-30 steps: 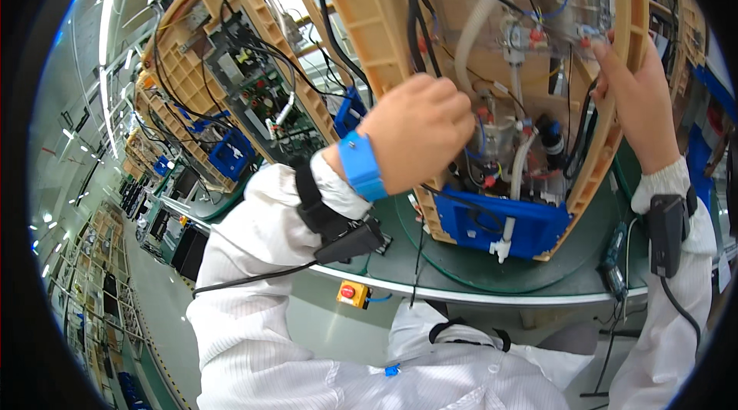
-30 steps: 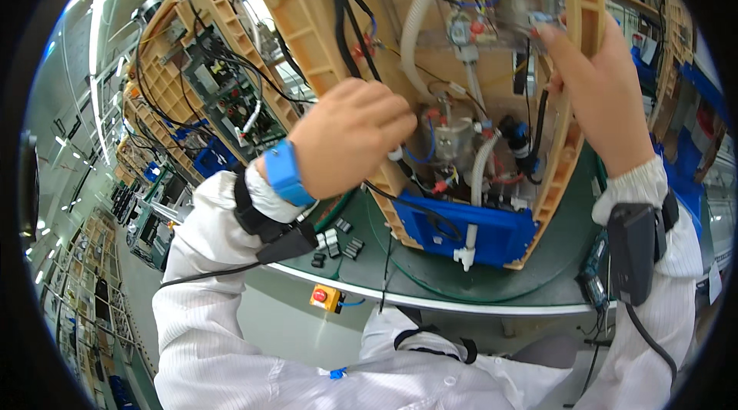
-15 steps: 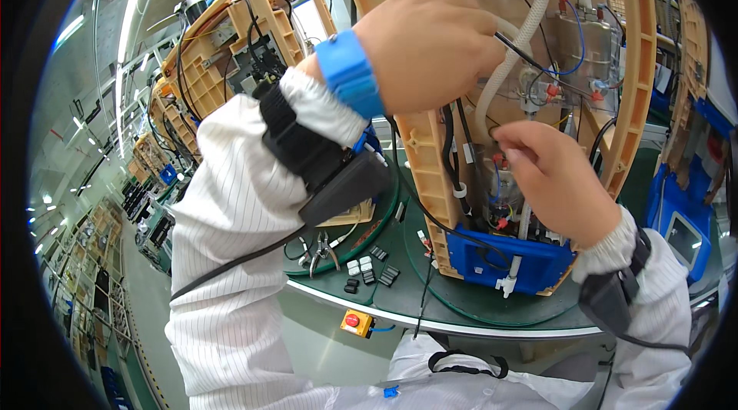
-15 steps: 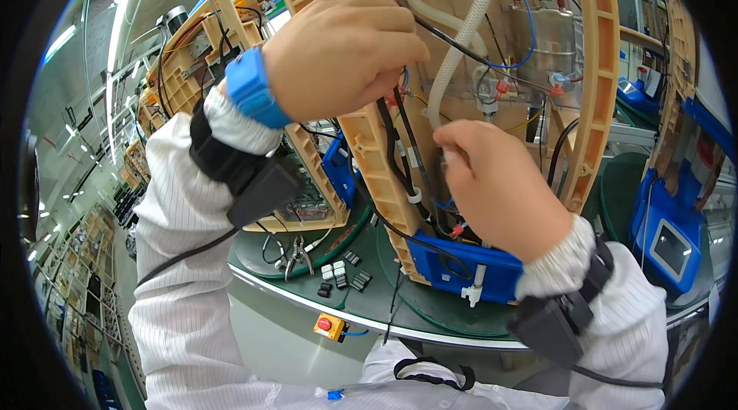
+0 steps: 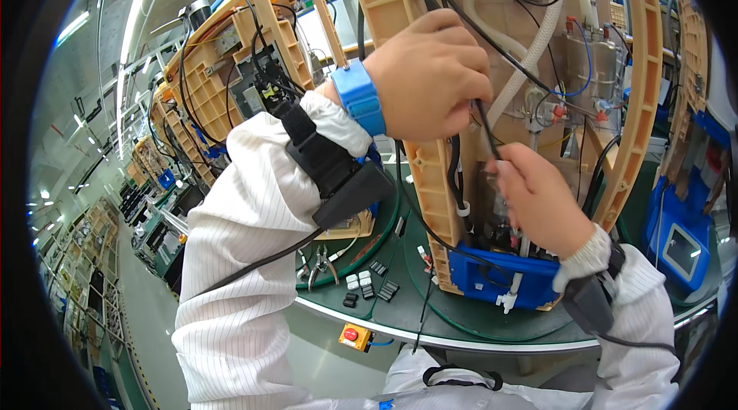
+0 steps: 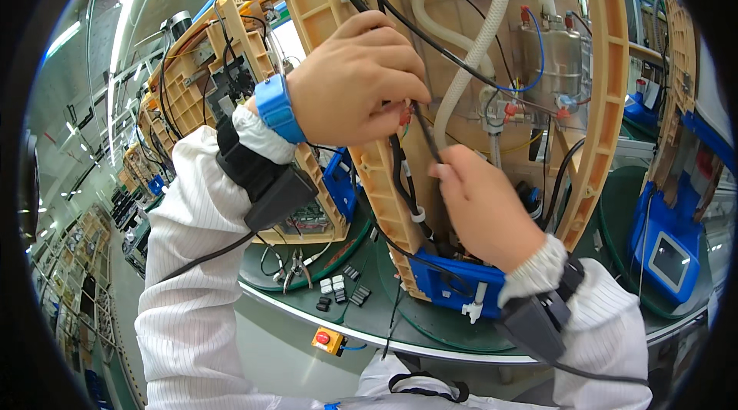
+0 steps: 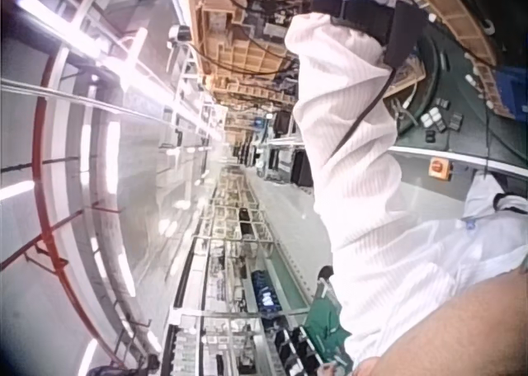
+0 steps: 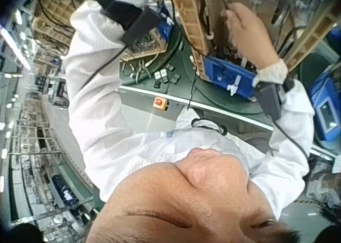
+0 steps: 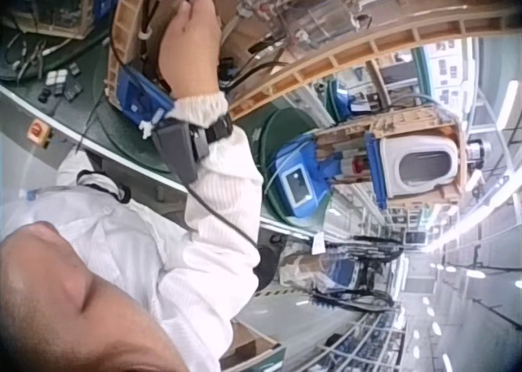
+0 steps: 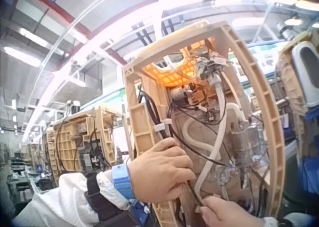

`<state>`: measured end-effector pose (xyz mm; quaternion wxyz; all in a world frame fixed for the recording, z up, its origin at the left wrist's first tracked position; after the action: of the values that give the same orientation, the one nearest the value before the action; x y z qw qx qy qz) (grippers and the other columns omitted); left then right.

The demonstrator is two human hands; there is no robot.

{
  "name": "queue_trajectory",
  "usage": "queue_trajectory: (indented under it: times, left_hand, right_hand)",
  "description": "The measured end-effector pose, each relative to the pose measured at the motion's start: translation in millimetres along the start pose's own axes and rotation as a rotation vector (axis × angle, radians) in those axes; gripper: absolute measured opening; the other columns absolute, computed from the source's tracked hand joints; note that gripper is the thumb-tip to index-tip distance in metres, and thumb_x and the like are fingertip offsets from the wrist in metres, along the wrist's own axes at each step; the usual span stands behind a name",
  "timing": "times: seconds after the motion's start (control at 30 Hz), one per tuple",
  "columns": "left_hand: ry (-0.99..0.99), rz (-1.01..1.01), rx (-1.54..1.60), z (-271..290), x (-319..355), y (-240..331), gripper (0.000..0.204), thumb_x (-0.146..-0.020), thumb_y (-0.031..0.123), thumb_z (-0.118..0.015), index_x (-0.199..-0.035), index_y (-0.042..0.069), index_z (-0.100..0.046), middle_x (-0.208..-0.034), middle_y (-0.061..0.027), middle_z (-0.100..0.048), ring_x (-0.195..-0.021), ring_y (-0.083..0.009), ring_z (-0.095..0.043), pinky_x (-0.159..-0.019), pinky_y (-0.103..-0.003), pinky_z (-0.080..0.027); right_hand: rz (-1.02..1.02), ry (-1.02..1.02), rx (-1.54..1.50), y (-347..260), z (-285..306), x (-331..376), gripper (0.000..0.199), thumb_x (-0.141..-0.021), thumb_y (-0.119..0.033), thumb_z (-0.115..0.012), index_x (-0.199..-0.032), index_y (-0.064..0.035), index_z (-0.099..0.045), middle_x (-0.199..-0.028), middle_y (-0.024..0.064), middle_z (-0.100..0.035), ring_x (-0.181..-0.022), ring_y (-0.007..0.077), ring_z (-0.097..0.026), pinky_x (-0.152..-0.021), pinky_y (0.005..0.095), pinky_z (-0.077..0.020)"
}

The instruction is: Assembling internal wiring and plumbing components of a manufacturing appliance.

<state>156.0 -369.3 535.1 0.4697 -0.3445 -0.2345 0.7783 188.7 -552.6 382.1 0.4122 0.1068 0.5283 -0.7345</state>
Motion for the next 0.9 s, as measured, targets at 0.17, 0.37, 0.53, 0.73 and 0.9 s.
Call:
queue_trajectory:
  times: [0.17,0.37,0.53,0.73,0.9]
  left_hand:
    - [-0.096,-0.002,-0.031,-7,-5,1,0.022,-0.075,0.015,-0.07,-0.097,0.014,-0.069,-0.095,0.0008,-0.062,-0.104,-0.0208,-0.057,-0.098,-0.039,-0.041]
    - [0.027,-0.067,0.029,-23,-9,-7,0.02,-0.074,0.016,-0.071,-0.094,0.014,-0.07,-0.092,-0.0006,-0.064,-0.097,-0.0236,-0.059,-0.089,-0.038,-0.046]
    - [0.122,-0.086,0.121,-20,-4,-5,0.019,-0.073,0.015,-0.071,-0.092,0.012,-0.069,-0.092,-0.0023,-0.065,-0.095,-0.0259,-0.06,-0.086,-0.039,-0.049]
    - [0.202,-0.133,0.139,-26,11,-1,0.022,-0.072,0.011,-0.066,-0.094,0.012,-0.069,-0.098,-0.0012,-0.064,-0.096,-0.0238,-0.059,-0.084,-0.038,-0.049]
    - [0.081,-0.237,0.058,-36,5,12,0.022,-0.072,0.014,-0.064,-0.093,0.012,-0.068,-0.094,-0.0011,-0.061,-0.095,-0.0226,-0.058,-0.081,-0.036,-0.049]
  right_hand:
    - [0.183,0.16,0.368,-37,35,-5,0.019,-0.095,-0.005,-0.051,-0.112,0.0016,-0.057,-0.098,0.0146,-0.064,-0.094,0.0234,-0.062,-0.085,0.0338,-0.0483]
    - [0.601,0.556,0.358,-61,47,-95,0.022,-0.093,-0.008,-0.052,-0.109,0.0024,-0.061,-0.104,0.0218,-0.064,-0.097,0.0361,-0.062,-0.085,0.0392,-0.0482]
    - [0.19,0.179,0.07,-62,48,-114,0.029,-0.097,-0.014,-0.049,-0.111,0.0063,-0.063,-0.088,0.0184,-0.069,-0.08,0.0291,-0.067,-0.075,0.0381,-0.0522]
    - [-0.119,-0.032,-0.137,-67,49,-105,0.027,-0.096,-0.016,-0.053,-0.104,0.0061,-0.066,-0.079,0.01,-0.068,-0.068,0.0173,-0.067,-0.053,0.0303,-0.0528]
    - [-0.06,-0.225,-0.089,-38,52,-98,0.025,-0.094,-0.012,-0.052,-0.106,0.0067,-0.065,-0.086,0.011,-0.069,-0.074,0.0189,-0.068,-0.064,0.0313,-0.0526]
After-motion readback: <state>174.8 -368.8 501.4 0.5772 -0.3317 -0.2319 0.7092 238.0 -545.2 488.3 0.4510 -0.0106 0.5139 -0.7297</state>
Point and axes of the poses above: each hand's wrist, its own x-axis away from the middle knuckle, its own z-axis out of the back of the hand, y = z × x, the point moved 1 cm from there along -x, towards the middle knuckle
